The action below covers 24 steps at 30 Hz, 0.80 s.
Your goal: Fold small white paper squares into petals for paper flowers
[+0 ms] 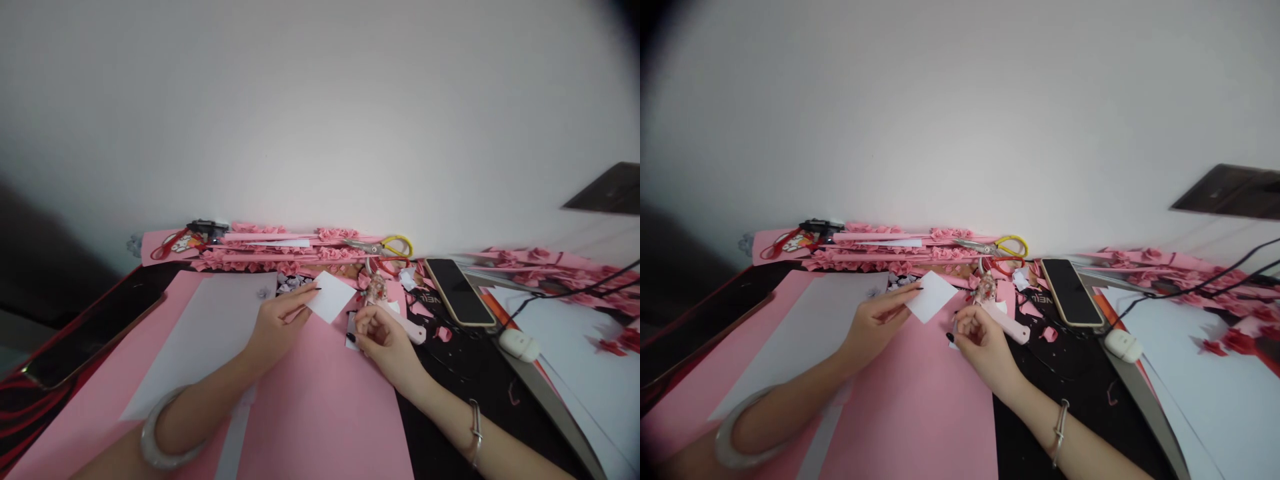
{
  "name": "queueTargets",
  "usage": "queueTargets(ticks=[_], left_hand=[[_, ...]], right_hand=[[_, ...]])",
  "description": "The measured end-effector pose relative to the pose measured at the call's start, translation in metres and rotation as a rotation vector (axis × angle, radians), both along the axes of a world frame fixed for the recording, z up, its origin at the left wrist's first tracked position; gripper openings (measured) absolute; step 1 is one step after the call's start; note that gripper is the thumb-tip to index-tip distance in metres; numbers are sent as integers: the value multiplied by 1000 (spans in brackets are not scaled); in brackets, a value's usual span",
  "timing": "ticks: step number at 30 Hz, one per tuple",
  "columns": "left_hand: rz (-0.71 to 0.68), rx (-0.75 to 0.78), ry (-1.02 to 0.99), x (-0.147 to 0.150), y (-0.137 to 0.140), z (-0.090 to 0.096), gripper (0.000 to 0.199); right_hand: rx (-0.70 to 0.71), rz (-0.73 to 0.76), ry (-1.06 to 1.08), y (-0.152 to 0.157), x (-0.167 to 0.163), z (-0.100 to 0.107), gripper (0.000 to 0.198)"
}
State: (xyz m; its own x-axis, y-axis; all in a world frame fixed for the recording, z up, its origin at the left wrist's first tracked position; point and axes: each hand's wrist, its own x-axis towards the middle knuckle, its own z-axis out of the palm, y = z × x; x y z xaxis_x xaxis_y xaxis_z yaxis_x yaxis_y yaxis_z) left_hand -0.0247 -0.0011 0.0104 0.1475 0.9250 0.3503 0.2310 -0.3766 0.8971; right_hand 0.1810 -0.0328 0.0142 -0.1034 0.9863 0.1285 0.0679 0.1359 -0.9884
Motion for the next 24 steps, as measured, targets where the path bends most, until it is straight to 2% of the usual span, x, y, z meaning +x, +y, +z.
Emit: queueTargets(ticks=[3, 7, 12, 16, 19, 20, 22, 24], left_hand=[[-27, -14, -90, -3, 0, -1, 37], [-85, -9, -179, -5, 1, 3, 30], [-76, -122, -174, 1, 0, 4, 21], [-188, -232, -132, 8, -5, 3, 22], [-264, -344, -127, 12, -10, 5, 33], [-264, -417, -139, 13, -12, 5, 42], [-254, -443, -249, 16, -14, 7, 55], [-314, -472, -311, 19, -15, 7, 56]], right_hand=[[-1, -5, -3, 0, 1, 0, 16], [-129, -1, 92, 1, 5, -2, 13], [-131, -25, 243, 2, 8, -2, 30], [-116, 92, 102, -2, 4, 0, 31], [-104, 138, -28, -6, 0, 0, 27], [-89, 125, -48, -7, 0, -1, 26], [-39, 65, -86, -9, 0, -1, 26], [31, -5, -145, -10, 1, -1, 28]])
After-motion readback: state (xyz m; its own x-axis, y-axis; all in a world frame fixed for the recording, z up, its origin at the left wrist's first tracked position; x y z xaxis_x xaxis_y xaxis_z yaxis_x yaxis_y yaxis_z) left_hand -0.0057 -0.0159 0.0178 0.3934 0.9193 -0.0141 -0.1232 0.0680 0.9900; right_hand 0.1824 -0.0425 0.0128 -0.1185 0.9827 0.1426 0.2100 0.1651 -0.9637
